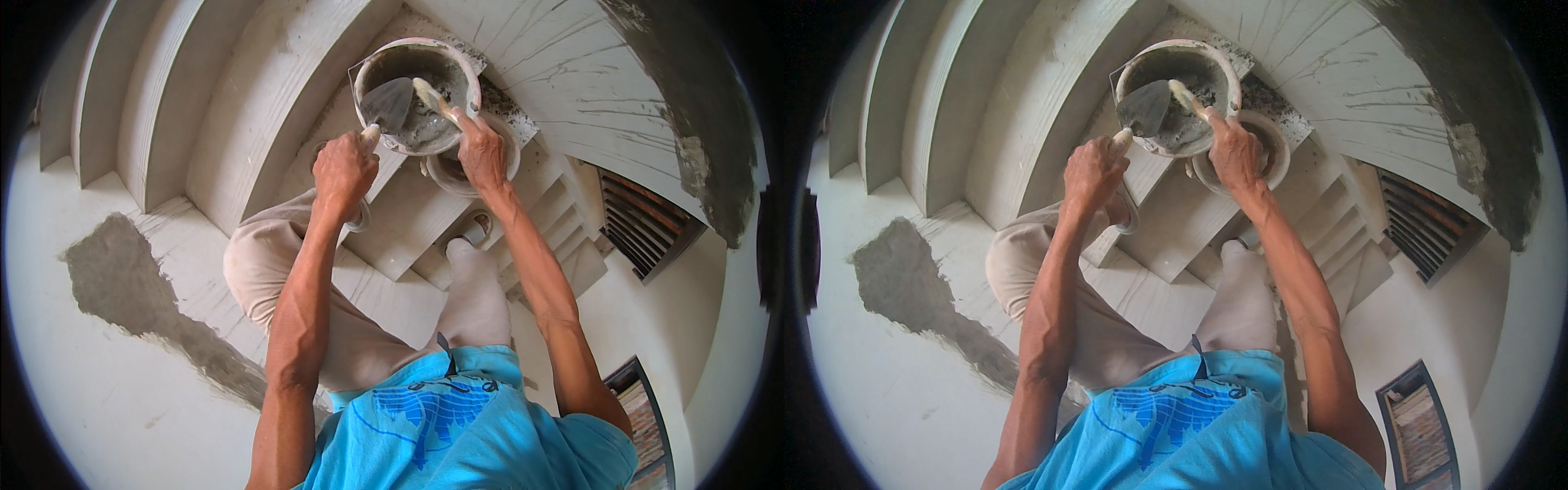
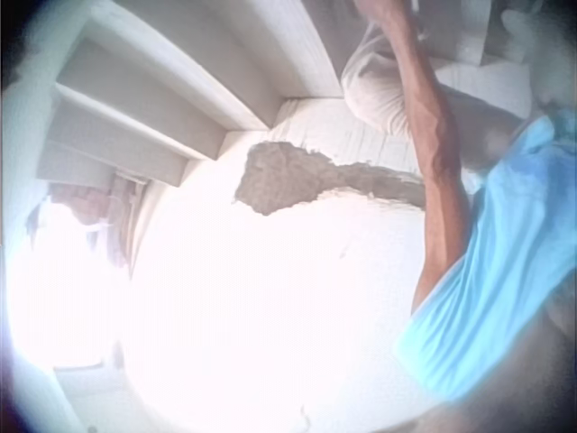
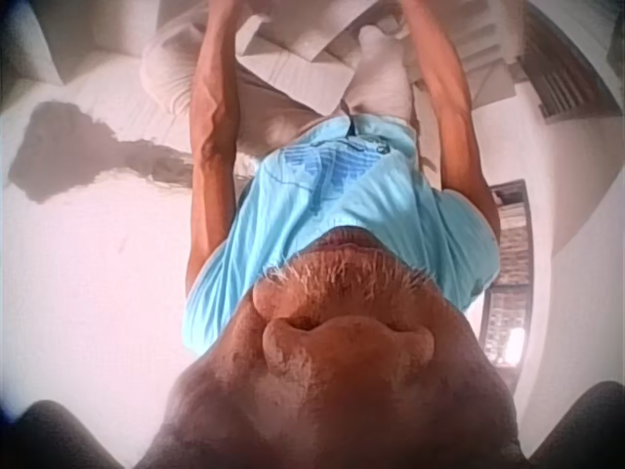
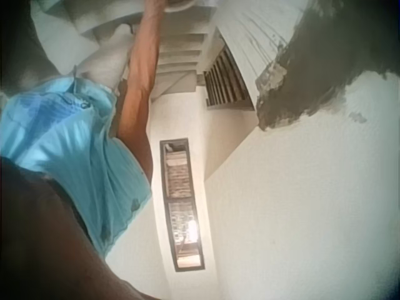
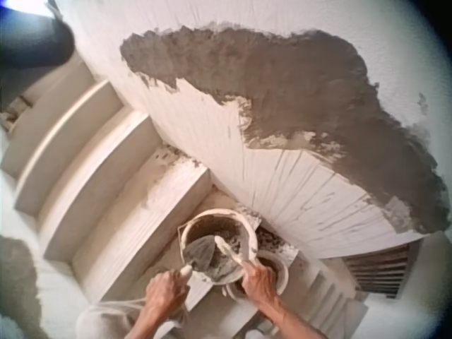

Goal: The person applies plaster to a ceiling using a trowel and a brush. They scoop plaster from a bucket, spread it on the ceiling, and smooth it with the brush.

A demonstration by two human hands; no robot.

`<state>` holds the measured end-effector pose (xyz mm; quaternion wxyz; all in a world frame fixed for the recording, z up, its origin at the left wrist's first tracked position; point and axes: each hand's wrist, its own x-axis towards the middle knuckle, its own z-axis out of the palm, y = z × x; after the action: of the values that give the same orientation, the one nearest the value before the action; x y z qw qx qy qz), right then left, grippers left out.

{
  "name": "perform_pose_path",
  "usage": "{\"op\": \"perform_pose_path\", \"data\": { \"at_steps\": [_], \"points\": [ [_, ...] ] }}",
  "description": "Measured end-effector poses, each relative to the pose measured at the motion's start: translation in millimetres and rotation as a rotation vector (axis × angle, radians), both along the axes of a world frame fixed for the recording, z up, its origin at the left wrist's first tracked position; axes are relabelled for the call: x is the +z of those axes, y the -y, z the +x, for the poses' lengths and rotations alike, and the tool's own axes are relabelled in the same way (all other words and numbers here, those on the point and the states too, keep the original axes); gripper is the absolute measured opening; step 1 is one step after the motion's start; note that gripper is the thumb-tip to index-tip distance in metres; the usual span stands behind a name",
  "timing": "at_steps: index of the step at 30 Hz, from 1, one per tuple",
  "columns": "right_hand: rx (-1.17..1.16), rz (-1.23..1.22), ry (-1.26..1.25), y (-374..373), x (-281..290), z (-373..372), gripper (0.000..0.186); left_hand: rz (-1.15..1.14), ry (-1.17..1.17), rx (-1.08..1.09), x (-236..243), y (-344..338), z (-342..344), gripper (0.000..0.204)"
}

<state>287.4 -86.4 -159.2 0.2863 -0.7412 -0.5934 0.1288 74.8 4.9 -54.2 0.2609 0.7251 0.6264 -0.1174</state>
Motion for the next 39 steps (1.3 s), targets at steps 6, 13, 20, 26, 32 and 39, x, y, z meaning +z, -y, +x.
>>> {"op": "perform_pose_path", "data": {
  "at_steps": [6,13,20,26,32,39],
  "points": [
    [0.056,-0.048,0.090,-6,-9,-18,0.038,-0.018,0.030,-0.025,13,-1,4,0.029],
    [-0.092,-0.008,-0.020,-11,-14,18,0.032,-0.022,0.008,0.001,6,-1,-3,0.030],
    [-0.347,-0.045,-0.231,79,8,59,0.027,0.048,0.086,0.041,8,1,-4,0.037],
    [-0.312,-0.216,-0.011,116,-86,74,0.027,0.016,0.076,0.030,5,-3,4,0.037],
    [-0.164,-0.439,0.147,75,-174,57,0.022,0.056,0.126,-0.012,11,9,3,0.036],
    [-0.062,-0.603,0.260,51,-240,57,0.023,-0.025,0.115,0.095,24,22,6,0.038]
  ]
}}
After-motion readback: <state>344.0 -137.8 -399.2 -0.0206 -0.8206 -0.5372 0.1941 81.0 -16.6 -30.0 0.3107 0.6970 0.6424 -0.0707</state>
